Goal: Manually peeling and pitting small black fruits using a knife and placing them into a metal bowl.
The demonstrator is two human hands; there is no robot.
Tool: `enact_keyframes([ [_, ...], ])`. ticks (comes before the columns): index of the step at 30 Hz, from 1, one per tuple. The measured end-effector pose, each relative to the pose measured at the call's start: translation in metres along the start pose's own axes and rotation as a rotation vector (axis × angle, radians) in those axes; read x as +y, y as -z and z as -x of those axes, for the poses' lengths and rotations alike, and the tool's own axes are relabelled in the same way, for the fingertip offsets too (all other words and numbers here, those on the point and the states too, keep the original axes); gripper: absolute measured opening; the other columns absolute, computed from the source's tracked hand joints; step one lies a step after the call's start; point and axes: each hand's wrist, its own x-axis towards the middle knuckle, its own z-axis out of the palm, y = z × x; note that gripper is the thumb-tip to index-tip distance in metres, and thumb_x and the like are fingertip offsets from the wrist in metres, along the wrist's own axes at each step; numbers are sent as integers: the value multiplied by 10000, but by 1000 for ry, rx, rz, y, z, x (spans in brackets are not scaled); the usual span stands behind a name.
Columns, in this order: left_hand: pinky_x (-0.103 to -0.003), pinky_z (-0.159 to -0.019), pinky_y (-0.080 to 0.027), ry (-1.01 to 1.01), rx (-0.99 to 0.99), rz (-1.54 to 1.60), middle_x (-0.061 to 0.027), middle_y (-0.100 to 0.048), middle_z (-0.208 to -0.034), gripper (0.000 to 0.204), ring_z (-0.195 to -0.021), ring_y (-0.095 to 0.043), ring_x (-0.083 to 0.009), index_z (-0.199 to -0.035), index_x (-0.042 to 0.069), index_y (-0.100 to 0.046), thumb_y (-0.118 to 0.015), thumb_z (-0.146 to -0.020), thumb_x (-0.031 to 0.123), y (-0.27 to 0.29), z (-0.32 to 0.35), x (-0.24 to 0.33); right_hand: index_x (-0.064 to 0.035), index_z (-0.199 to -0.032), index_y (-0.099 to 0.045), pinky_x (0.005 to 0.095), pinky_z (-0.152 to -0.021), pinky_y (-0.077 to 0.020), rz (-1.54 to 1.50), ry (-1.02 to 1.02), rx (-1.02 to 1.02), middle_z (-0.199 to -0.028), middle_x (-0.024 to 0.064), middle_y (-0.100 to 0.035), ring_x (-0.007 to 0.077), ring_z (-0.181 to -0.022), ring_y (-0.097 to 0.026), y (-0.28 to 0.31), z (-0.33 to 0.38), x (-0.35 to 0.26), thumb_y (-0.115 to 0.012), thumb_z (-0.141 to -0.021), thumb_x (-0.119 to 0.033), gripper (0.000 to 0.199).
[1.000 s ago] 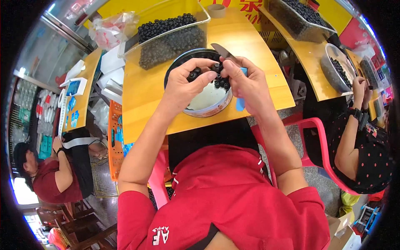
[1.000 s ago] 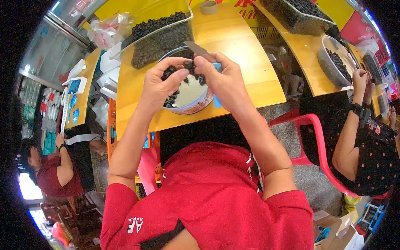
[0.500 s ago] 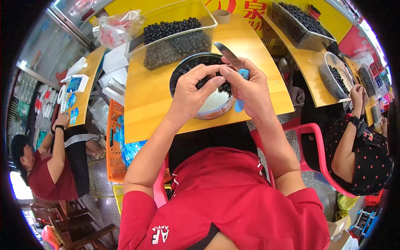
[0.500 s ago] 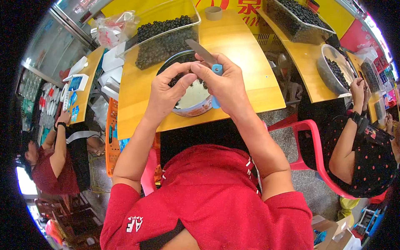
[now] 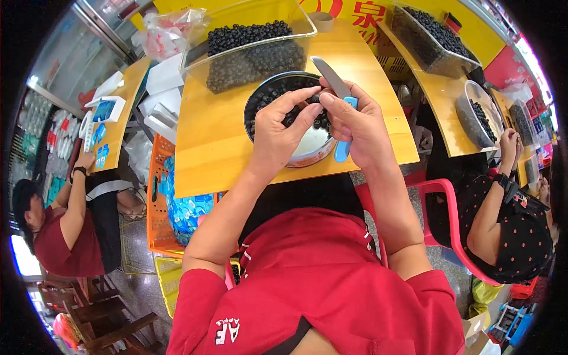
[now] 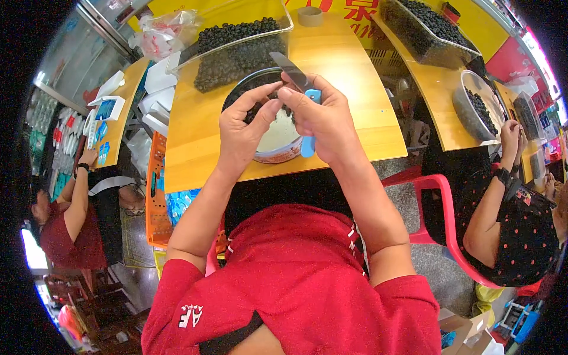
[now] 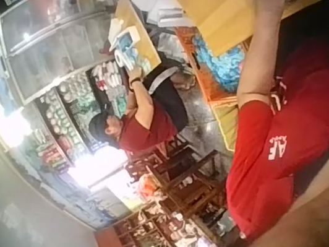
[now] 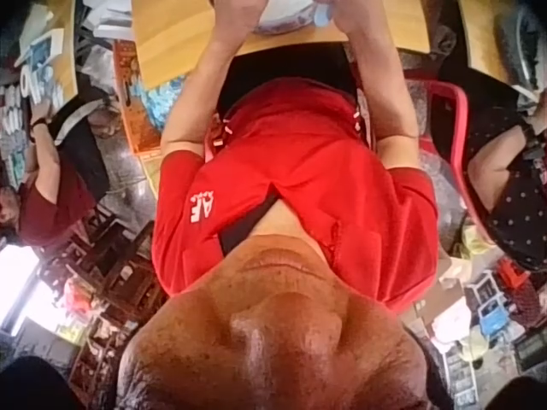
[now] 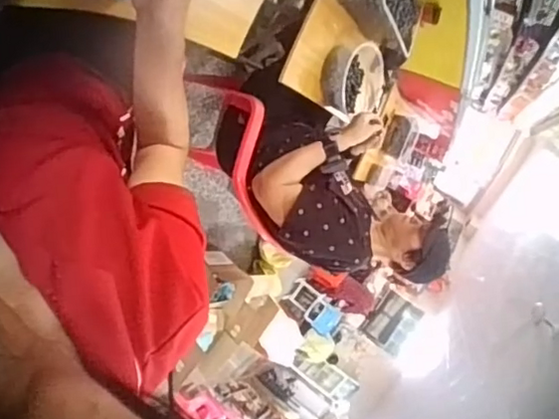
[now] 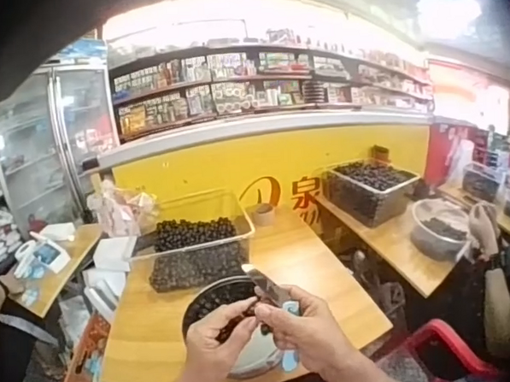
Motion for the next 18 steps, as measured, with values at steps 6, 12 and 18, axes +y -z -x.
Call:
enact_keyframes([
  [6,-219,-732,-482,-9,-6,39,-27,-665,-914,260,-800,-571,-63,-1136,-6,-653,-646,-890,76,-3,2,-1,-42,-1164,-607,160,-419,-256,24,7,24,-608,-88,-458,-9,-478,-374,-4,0,-1,-674,-880,-102,297],
  [12,-167,-606,-419,224,-72,410,19,-622,-862,280,-696,-503,-16,-1178,14,-638,-634,-909,92,3,6,2,-5,-1180,-588,164,-422,-258,59,71,12,-667,-63,-507,-9,-483,-379,-7,1,-2,-667,-886,-95,318],
  [18,-165,-440,-266,238,-48,470,30,-530,-695,261,-525,-389,-10,-1174,20,-631,-613,-928,104,-1,7,4,4,-1193,-580,170,-431,-283,142,154,38,-751,-39,-571,-7,-496,-391,-9,4,1,-664,-889,-81,326],
])
